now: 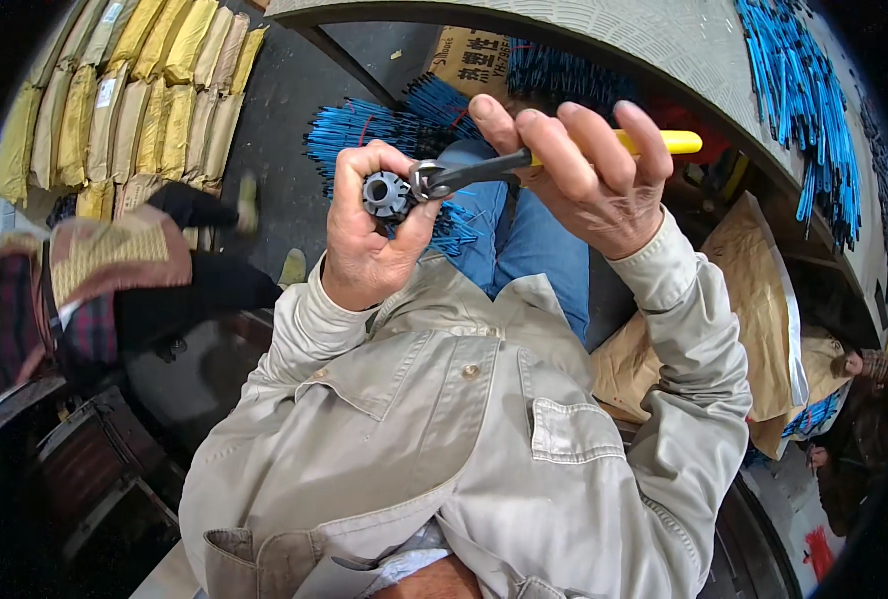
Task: The person attaches plastic ribs onto a central hub with a wire and secures the assembly by twisting and cutting the wire using pliers.
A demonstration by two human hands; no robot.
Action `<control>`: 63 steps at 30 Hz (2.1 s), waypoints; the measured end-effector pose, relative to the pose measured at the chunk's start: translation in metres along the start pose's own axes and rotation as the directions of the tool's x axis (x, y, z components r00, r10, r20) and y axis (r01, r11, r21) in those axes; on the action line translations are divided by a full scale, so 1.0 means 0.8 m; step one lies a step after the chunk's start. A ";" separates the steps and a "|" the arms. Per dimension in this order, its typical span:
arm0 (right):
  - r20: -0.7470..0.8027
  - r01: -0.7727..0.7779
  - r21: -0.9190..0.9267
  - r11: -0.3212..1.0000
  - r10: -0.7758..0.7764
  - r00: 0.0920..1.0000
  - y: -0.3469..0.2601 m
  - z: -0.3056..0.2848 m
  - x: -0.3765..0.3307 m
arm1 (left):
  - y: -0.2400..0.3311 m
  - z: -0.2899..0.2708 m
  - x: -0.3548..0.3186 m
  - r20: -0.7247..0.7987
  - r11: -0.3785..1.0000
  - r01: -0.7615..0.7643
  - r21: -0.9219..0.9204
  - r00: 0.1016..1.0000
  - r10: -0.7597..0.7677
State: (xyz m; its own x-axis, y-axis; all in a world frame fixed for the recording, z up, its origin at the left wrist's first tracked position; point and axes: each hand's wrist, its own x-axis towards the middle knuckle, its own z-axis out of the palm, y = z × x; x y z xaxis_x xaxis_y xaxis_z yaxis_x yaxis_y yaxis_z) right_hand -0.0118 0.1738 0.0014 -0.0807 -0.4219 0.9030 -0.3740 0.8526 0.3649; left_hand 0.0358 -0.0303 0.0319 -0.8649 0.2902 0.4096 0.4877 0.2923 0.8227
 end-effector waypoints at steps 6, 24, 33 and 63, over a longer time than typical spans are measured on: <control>0.392 0.017 0.455 0.890 -0.217 0.894 -0.019 -0.086 0.011 | -0.002 -0.013 -0.077 -0.038 0.994 -0.060 -0.089 0.998 0.057; 0.755 -0.858 0.479 0.186 -0.586 0.295 0.000 -0.099 0.017 | -0.042 -0.025 -0.076 0.253 0.832 0.022 -0.555 0.957 0.144; 0.749 -0.854 0.489 0.179 -0.587 0.306 0.009 -0.092 0.019 | -0.053 -0.025 -0.056 0.238 0.822 -0.074 -0.564 0.939 0.247; 0.527 -0.730 -0.556 -0.397 -0.848 0.060 0.043 -0.114 0.012 | -0.022 0.004 -0.011 0.414 0.928 -0.143 -0.344 0.864 0.287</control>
State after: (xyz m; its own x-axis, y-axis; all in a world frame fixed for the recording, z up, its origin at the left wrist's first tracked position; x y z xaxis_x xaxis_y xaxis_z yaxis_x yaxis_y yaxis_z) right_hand 0.0587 0.2269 0.0432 -0.1750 -0.9103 -0.3750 0.7214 0.1407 -0.6781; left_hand 0.0354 -0.0350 0.0127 -0.5584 0.7115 0.4266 0.5357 -0.0835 0.8403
